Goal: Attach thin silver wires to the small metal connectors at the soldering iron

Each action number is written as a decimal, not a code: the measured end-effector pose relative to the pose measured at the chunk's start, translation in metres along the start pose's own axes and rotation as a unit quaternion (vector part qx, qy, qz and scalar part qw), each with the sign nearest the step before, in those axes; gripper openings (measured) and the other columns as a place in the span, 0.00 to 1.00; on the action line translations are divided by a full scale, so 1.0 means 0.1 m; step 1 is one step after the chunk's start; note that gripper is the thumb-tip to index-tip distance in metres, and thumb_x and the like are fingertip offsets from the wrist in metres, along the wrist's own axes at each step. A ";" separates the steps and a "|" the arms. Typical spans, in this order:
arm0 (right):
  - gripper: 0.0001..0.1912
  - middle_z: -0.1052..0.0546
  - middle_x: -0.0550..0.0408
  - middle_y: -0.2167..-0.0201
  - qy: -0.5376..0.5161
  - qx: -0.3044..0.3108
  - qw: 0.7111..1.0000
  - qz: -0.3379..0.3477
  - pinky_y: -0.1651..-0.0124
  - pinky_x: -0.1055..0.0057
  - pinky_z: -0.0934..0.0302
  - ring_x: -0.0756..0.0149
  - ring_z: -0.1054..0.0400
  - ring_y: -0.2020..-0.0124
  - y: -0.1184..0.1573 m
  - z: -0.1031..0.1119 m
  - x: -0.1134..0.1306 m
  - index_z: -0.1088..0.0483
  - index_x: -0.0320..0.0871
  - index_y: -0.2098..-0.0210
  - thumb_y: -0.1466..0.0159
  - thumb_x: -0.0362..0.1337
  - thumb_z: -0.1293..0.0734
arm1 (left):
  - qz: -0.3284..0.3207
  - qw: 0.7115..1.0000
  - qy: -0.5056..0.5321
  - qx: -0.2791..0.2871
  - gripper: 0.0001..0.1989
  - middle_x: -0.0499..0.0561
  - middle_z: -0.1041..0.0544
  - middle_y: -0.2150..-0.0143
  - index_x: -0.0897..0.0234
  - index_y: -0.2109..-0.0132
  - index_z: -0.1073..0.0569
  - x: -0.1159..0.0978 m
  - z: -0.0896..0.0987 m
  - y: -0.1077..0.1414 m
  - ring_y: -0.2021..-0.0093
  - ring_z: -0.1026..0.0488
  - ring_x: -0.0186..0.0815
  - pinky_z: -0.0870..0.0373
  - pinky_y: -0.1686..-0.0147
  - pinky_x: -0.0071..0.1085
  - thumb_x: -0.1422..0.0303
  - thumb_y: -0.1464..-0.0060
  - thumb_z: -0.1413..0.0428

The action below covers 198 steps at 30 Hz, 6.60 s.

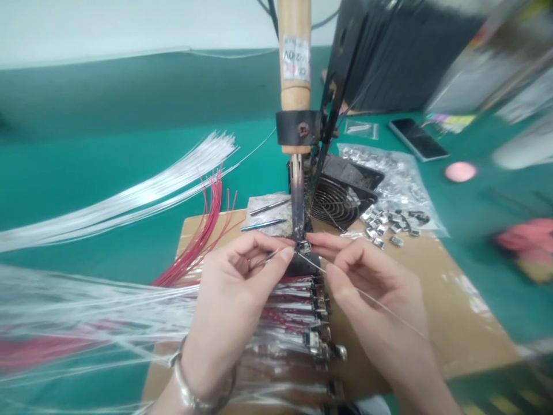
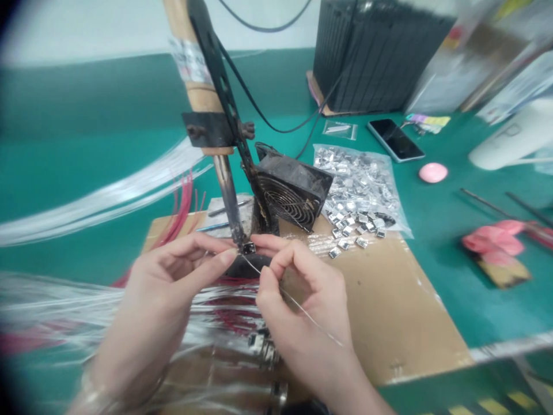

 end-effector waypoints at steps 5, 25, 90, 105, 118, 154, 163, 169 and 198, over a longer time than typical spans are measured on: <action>0.11 0.18 0.61 0.49 0.001 -0.002 1.000 -0.006 0.44 0.68 0.26 0.61 0.22 0.46 0.00 -0.01 0.00 0.32 0.47 0.72 0.34 0.30 0.31 | 0.002 1.000 0.001 -0.008 0.04 0.44 0.17 0.69 0.63 0.67 0.19 -0.01 0.00 0.00 0.68 0.21 0.23 0.29 0.66 0.08 0.73 0.45 0.32; 0.11 0.18 0.58 0.48 -0.006 -0.002 1.000 -0.006 0.44 0.69 0.27 0.62 0.22 0.45 0.01 -0.02 0.00 0.31 0.46 0.71 0.33 0.29 0.31 | -0.004 1.000 -0.010 -0.010 0.04 0.43 0.17 0.68 0.61 0.66 0.18 -0.02 0.02 0.02 0.67 0.21 0.23 0.28 0.65 0.10 0.73 0.44 0.32; 0.09 0.18 0.52 0.50 0.062 -0.003 0.997 0.036 0.48 0.64 0.28 0.57 0.22 0.47 0.02 -0.02 0.07 0.30 0.46 0.70 0.33 0.30 0.31 | -0.030 0.996 -0.078 -0.029 0.04 0.46 0.16 0.67 0.63 0.67 0.19 -0.11 0.01 0.05 0.67 0.19 0.28 0.25 0.65 0.14 0.75 0.46 0.33; 0.09 0.17 0.55 0.50 0.076 -0.010 0.995 0.064 0.45 0.61 0.28 0.58 0.21 0.48 0.03 -0.02 0.06 0.30 0.46 0.69 0.34 0.29 0.31 | -0.053 0.995 -0.082 -0.028 0.05 0.45 0.16 0.68 0.62 0.68 0.19 -0.11 0.00 0.06 0.68 0.19 0.27 0.26 0.67 0.12 0.77 0.47 0.34; 0.08 0.18 0.61 0.51 0.085 -0.023 0.992 0.087 0.45 0.73 0.32 0.67 0.22 0.48 0.07 -0.02 0.03 0.29 0.48 0.67 0.32 0.29 0.31 | -0.058 0.992 -0.104 -0.029 0.03 0.48 0.15 0.66 0.63 0.67 0.19 -0.11 0.01 0.06 0.66 0.19 0.29 0.25 0.64 0.15 0.74 0.46 0.34; 0.08 0.18 0.57 0.52 0.077 -0.029 0.991 0.102 0.45 0.69 0.31 0.65 0.22 0.50 0.07 -0.03 0.07 0.27 0.47 0.67 0.33 0.28 0.31 | -0.059 0.986 -0.147 -0.042 0.03 0.49 0.15 0.62 0.62 0.67 0.20 -0.09 0.02 0.09 0.64 0.19 0.35 0.27 0.70 0.23 0.71 0.45 0.34; 0.08 0.17 0.56 0.52 0.085 -0.027 0.991 0.098 0.46 0.67 0.30 0.63 0.21 0.50 0.05 -0.03 0.05 0.28 0.46 0.68 0.34 0.27 0.31 | -0.046 0.991 -0.123 -0.027 0.03 0.48 0.15 0.63 0.63 0.67 0.20 -0.07 0.00 0.08 0.64 0.19 0.32 0.25 0.65 0.20 0.72 0.45 0.34; 0.07 0.17 0.51 0.53 0.089 -0.022 0.991 0.094 0.47 0.62 0.29 0.57 0.21 0.50 0.04 -0.04 0.05 0.28 0.46 0.68 0.34 0.29 0.30 | -0.046 0.992 -0.116 -0.028 0.03 0.48 0.15 0.64 0.64 0.67 0.21 -0.07 0.00 0.07 0.64 0.19 0.31 0.25 0.63 0.19 0.73 0.46 0.34; 0.07 0.17 0.51 0.53 0.088 -0.026 0.991 0.097 0.49 0.64 0.26 0.58 0.20 0.53 0.04 -0.03 0.09 0.27 0.46 0.68 0.34 0.29 0.30 | -0.072 0.984 -0.157 -0.042 0.02 0.50 0.16 0.61 0.62 0.66 0.19 -0.10 0.01 0.10 0.66 0.20 0.34 0.29 0.71 0.24 0.70 0.45 0.34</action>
Point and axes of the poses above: each hand's wrist, its own y-axis away from the middle knuckle, its own z-axis out of the back of the hand, x = y × z, the point moved 8 cm from there along -y, towards the middle knuckle
